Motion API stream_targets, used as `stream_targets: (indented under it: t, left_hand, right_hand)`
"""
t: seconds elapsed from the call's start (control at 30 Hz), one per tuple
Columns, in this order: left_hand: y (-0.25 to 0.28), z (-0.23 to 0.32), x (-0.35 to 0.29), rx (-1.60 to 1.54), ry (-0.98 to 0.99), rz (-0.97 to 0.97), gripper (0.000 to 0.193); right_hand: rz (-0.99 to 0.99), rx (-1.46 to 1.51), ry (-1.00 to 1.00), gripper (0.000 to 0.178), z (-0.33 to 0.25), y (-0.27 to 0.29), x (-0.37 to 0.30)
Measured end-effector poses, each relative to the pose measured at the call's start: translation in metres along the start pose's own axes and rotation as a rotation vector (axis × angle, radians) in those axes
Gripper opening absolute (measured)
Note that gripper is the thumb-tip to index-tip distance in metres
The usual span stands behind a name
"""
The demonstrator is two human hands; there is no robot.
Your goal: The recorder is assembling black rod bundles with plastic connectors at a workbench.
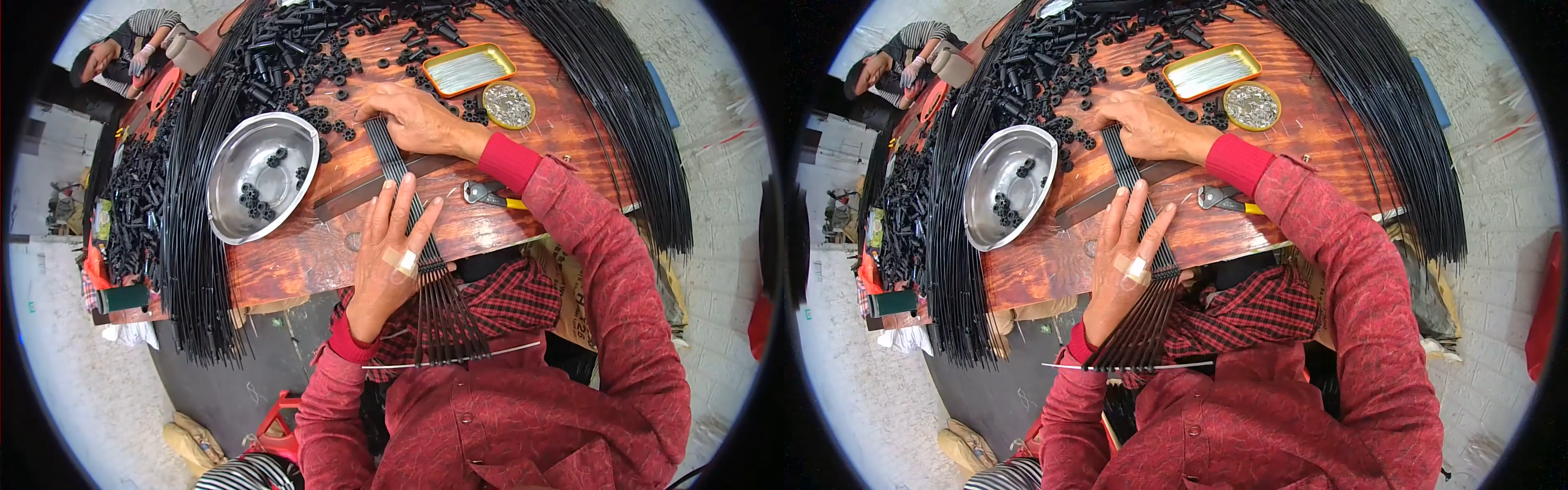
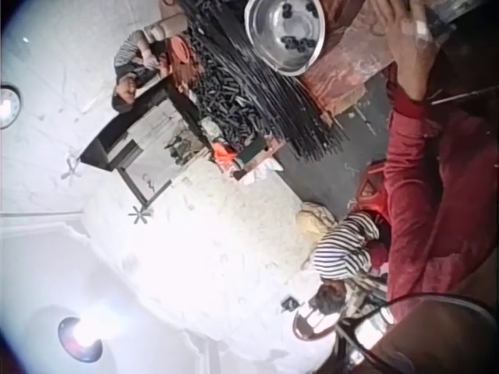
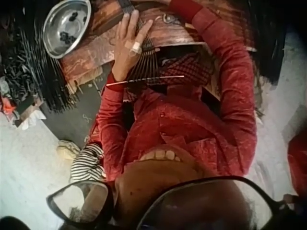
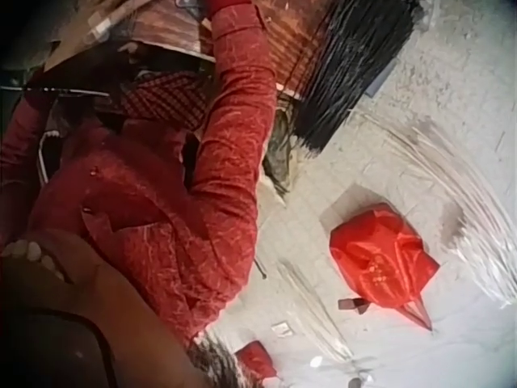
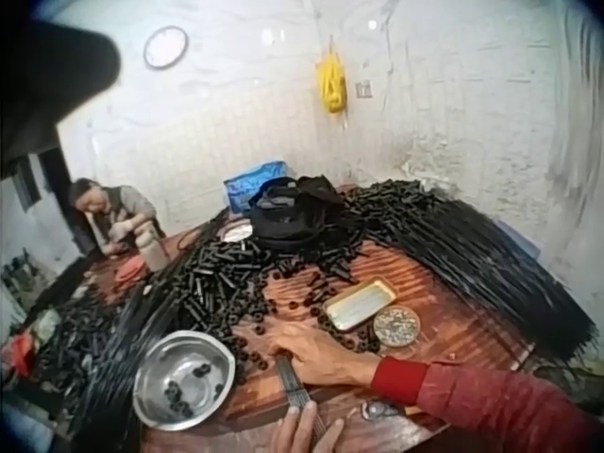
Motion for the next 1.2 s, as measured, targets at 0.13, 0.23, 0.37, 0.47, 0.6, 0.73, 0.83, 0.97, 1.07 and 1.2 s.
stream_targets:
  t: [0.13, 0.23, 0.37, 0.47, 0.6, 0.73, 0.83, 0.97, 1.07, 1.2]
  left_hand:
    - [-0.004, 0.010, -0.003, 0.004, 0.002, 0.041, 0.065]
    - [-0.008, 0.024, -0.014, -0.060, 0.025, 0.018, 0.074]
    - [-0.012, 0.035, -0.026, -0.044, 0.057, -0.014, 0.081]
    - [-0.014, 0.038, -0.028, -0.036, 0.059, -0.021, 0.082]
    - [-0.016, 0.037, -0.028, -0.046, 0.059, -0.016, 0.083]
    - [-0.017, 0.045, -0.036, -0.048, 0.067, -0.052, 0.084]
    - [-0.020, 0.048, -0.040, -0.088, 0.065, -0.047, 0.084]
    - [-0.022, 0.047, -0.042, -0.100, 0.069, -0.064, 0.087]
    - [-0.022, 0.046, -0.042, -0.093, 0.062, -0.051, 0.088]
    - [-0.024, 0.046, -0.042, -0.088, 0.061, -0.048, 0.087]
  right_hand:
    - [0.017, 0.005, 0.050, 0.038, 0.001, 0.002, -0.003]
    - [-0.078, 0.082, -0.019, 0.041, -0.010, 0.005, -0.014]
    - [-0.180, 0.159, -0.056, 0.044, -0.019, 0.012, -0.024]
    - [-0.198, 0.168, -0.060, 0.043, -0.020, 0.017, -0.026]
    - [-0.055, 0.002, -0.036, 0.031, -0.024, 0.019, -0.027]
    - [-0.003, -0.002, -0.024, 0.030, -0.017, 0.023, -0.027]
    - [-0.153, 0.082, -0.180, 0.029, -0.013, 0.023, -0.030]
    - [-0.188, 0.208, -0.197, 0.032, -0.015, 0.018, -0.029]
    - [-0.163, 0.234, -0.134, 0.033, -0.019, 0.015, -0.026]
    - [-0.172, 0.223, -0.131, 0.034, -0.024, 0.010, -0.023]
Point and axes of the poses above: each hand's wrist, its own x-axis towards the middle knuckle, its own y-axis out of the back of the hand, z = x × y, the point moved 2 cm from there along x, towards the middle knuckle, and after that the axes turned 10 degrees about -z, right-handed, at the moved point
